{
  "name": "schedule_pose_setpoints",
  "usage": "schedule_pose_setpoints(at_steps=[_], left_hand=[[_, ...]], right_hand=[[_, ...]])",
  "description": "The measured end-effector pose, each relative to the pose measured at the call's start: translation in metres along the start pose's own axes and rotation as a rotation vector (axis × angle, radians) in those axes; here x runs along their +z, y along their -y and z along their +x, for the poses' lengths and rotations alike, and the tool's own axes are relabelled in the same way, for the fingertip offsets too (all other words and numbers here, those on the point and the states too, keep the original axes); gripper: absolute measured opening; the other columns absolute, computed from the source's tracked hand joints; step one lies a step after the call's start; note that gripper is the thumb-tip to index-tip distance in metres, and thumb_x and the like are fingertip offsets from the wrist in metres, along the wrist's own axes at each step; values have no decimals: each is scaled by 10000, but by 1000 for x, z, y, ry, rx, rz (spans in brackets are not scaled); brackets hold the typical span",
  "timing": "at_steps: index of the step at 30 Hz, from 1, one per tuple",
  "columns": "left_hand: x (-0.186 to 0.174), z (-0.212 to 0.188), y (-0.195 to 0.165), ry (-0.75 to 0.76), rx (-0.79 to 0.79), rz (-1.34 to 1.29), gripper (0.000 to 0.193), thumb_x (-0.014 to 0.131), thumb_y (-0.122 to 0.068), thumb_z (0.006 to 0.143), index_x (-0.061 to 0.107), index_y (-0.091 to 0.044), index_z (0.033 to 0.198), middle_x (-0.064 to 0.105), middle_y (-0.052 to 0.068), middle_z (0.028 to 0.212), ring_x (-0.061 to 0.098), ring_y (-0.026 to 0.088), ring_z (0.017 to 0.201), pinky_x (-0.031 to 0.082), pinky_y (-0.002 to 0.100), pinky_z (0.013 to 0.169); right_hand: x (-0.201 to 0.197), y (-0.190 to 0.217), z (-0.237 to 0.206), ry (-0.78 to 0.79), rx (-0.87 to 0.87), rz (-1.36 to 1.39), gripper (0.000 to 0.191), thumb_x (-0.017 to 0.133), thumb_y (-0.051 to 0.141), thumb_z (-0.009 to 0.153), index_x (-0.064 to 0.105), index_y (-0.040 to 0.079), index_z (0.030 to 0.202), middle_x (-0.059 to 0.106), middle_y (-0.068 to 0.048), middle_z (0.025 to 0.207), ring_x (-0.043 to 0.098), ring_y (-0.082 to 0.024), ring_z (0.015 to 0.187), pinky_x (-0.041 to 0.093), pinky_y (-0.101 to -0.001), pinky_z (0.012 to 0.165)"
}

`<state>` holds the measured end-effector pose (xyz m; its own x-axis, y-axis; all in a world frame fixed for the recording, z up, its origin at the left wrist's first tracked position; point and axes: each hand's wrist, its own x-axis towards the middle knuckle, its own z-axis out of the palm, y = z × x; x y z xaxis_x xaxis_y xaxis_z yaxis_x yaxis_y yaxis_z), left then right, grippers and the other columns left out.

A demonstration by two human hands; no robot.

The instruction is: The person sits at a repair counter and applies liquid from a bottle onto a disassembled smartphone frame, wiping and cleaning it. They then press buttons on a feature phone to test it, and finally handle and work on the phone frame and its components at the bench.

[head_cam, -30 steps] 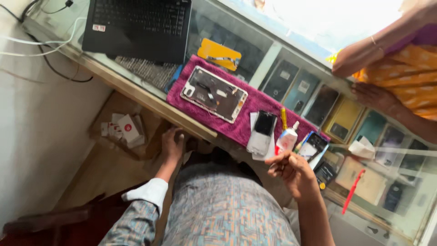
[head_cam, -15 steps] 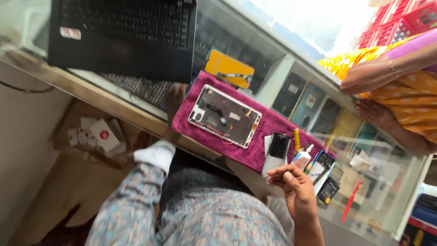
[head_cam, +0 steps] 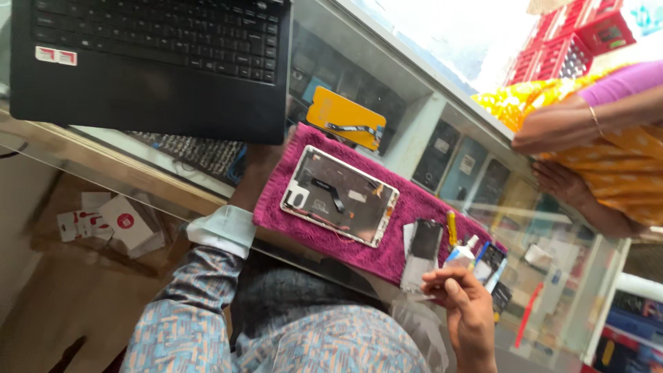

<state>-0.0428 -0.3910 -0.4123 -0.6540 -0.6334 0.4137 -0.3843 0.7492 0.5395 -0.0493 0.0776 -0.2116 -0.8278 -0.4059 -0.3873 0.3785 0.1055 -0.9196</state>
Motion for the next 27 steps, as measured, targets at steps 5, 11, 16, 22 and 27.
schedule_pose_setpoints(at_steps=[5, 11, 16, 22, 27], left_hand=[[17, 10, 16, 10, -7, -33, 414, 696, -342, 960, 611, -23, 1211, 632, 156, 1169, 575, 330, 1095, 443, 528, 936], [21, 42, 24, 47, -2, -98, 373, 702, -305, 959, 620, -26, 1194, 648, 146, 1134, 589, 313, 1047, 457, 504, 906], [14, 60, 33, 80, -2, -149, 340, 707, -274, 958, 628, -28, 1180, 661, 137, 1105, 601, 299, 1007, 468, 483, 880], [3, 68, 19, 134, -13, -233, 300, 713, -236, 957, 637, -31, 1163, 676, 126, 1071, 616, 283, 958, 482, 459, 850], [-26, 36, 5, 43, -105, -308, 268, 718, -205, 957, 645, -34, 1149, 689, 118, 1042, 628, 269, 918, 494, 438, 824]], right_hand=[[14, -8, 8, 9, -81, -47, 261, 608, 130, 1011, 643, -84, 1156, 718, -240, 1104, 726, -302, 963, 572, -425, 887], [28, -19, 13, 4, -115, -20, 283, 593, 152, 1042, 647, -106, 1143, 725, -253, 1089, 726, -305, 958, 572, -411, 885], [31, -27, 16, -38, -181, -30, 262, 598, 133, 1045, 636, -103, 1153, 718, -246, 1100, 718, -300, 972, 569, -413, 910], [31, -24, 10, -56, -180, 77, 246, 587, 134, 1061, 631, -96, 1137, 713, -246, 1076, 721, -324, 946, 574, -440, 904], [28, -9, 3, -5, -145, 154, 274, 586, 169, 1066, 641, -91, 1135, 715, -243, 1062, 716, -322, 931, 568, -436, 883]])
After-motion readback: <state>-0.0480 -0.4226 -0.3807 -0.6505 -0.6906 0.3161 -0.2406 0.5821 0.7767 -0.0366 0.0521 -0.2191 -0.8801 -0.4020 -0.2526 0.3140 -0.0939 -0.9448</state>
